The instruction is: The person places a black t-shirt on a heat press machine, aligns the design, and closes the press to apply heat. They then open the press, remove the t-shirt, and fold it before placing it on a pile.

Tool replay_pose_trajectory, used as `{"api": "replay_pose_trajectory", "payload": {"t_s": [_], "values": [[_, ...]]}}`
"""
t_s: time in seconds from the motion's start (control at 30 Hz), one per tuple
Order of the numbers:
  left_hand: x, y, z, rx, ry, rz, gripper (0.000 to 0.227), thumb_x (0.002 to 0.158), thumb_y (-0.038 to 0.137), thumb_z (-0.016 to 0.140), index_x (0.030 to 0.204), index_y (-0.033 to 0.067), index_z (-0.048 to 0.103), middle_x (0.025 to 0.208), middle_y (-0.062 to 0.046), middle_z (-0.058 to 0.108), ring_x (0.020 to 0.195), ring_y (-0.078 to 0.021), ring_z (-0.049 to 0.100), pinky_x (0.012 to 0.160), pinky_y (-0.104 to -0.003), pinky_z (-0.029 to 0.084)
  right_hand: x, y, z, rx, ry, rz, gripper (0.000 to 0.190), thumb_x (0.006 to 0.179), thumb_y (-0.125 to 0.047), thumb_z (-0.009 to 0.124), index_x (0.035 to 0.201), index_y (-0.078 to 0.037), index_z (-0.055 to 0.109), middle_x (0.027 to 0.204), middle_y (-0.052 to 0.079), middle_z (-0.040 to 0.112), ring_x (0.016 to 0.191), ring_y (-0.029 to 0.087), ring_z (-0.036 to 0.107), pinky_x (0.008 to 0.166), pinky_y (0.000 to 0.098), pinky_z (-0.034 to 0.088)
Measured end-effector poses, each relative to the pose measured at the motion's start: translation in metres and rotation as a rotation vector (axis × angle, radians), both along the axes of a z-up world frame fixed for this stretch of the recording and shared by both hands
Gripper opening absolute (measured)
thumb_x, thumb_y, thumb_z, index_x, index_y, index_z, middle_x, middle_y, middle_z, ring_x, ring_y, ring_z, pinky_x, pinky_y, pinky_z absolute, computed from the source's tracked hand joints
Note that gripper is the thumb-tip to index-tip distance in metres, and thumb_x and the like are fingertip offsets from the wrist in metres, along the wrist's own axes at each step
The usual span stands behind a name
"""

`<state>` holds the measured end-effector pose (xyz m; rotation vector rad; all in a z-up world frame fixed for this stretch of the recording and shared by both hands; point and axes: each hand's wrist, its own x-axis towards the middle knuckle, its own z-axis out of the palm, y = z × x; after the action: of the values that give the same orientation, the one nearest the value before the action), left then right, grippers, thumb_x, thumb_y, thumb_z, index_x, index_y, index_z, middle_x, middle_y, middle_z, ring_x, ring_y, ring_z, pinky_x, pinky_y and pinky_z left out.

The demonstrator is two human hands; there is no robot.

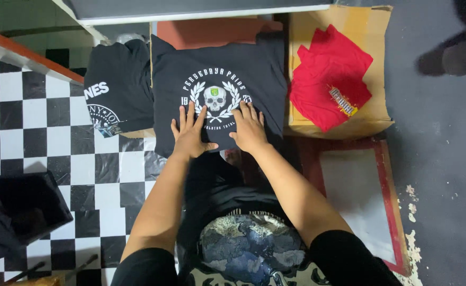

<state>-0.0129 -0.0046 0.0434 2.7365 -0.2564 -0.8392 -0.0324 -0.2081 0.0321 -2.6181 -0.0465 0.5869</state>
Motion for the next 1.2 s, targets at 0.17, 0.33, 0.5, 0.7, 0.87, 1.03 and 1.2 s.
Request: {"api": "replay_pose_trajectory", "payload": {"t_s": [0.17, 0.33, 0.5, 0.7, 0.87, 1.03, 1.2], "values": [[-0.016, 0.012, 0.004, -0.083, -0.03, 0.009, 0.109, 0.08, 0.056, 0.079, 0.166, 0.0287, 0.017, 0.173, -0.011, -0.007, 0.159, -0.0324, -0.01, 0.125, -0.06, -0.001, -0.003, 0.01, 0.001, 0.073, -0.062, 0.114, 0.074, 0.097, -0.032, 0.069, 0.159, -0.014, 0.033, 0.169, 0.019, 0.016, 0.157, 0.04, 0.013, 0.121, 0.0677, 0.012], [-0.036, 0.036, -0.017, -0.218, -0.164, 0.102, 0.075, 0.089, 0.044, 0.075, 0.155, 0.0242, 0.045, 0.172, -0.009, 0.018, 0.159, -0.0305, 0.014, 0.124, -0.059, 0.014, -0.018, 0.009, -0.016, 0.075, -0.251, 0.18, 0.05, 0.103, -0.028, 0.058, 0.15, -0.011, 0.052, 0.167, 0.01, 0.033, 0.156, 0.03, 0.022, 0.123, 0.0625, 0.013], [-0.038, 0.062, -0.052, -0.485, -0.606, 0.245, 0.036, 0.091, 0.019, 0.077, 0.126, 0.0132, 0.07, 0.131, -0.016, 0.067, 0.129, -0.0361, 0.059, 0.111, -0.05, 0.042, -0.025, 0.004, -0.028, 0.088, -0.448, 0.147, 0.043, 0.098, -0.019, 0.062, 0.14, -0.013, 0.061, 0.154, 0.009, 0.05, 0.148, 0.029, 0.039, 0.118, 0.0572, 0.029], [-0.041, 0.077, -0.056, -0.28, -0.639, 0.566, 0.075, 0.085, 0.019, 0.085, 0.151, 0.0154, 0.049, 0.146, -0.024, 0.047, 0.138, -0.0466, 0.046, 0.116, -0.056, 0.036, -0.019, 0.008, -0.049, 0.09, -0.451, 0.102, 0.044, 0.092, -0.021, 0.07, 0.136, -0.015, 0.064, 0.142, 0.006, 0.055, 0.142, 0.029, 0.043, 0.115, 0.0555, 0.033], [-0.046, 0.103, -0.076, -0.327, -0.394, 0.823, 0.08, 0.087, 0.041, 0.086, 0.151, 0.0121, 0.048, 0.131, -0.024, 0.058, 0.125, -0.0447, 0.057, 0.108, -0.053, 0.044, -0.016, 0.007, -0.045, 0.077, -0.398, 0.084, 0.045, 0.09, -0.023, 0.073, 0.134, -0.02, 0.065, 0.136, 0.003, 0.056, 0.136, 0.027, 0.046, 0.113, 0.051, 0.035], [-0.052, 0.121, -0.092, -0.365, -0.448, 0.866, 0.05, 0.094, 0.034, 0.08, 0.136, 0.011, 0.064, 0.106, -0.017, 0.067, 0.096, -0.0374, 0.072, 0.087, -0.045, 0.058, -0.015, 0.003, -0.041, 0.118, -0.327, -0.024, 0.061, 0.083, -0.023, 0.082, 0.139, -0.02, 0.059, 0.125, 0.006, 0.056, 0.116, 0.033, 0.054, 0.102, 0.0525, 0.045], [-0.048, 0.131, -0.101, -0.261, -0.489, 0.824, 0.031, 0.092, 0.045, 0.081, 0.107, 0.019, 0.073, 0.087, -0.005, 0.061, 0.086, -0.0275, 0.067, 0.085, -0.04, 0.053, 0.017, -0.006, -0.057, 0.119, -0.275, -0.098, 0.039, 0.085, -0.04, 0.079, 0.12, -0.029, 0.067, 0.108, -0.003, 0.058, 0.107, 0.026, 0.06, 0.091, 0.0509, 0.048]]}}
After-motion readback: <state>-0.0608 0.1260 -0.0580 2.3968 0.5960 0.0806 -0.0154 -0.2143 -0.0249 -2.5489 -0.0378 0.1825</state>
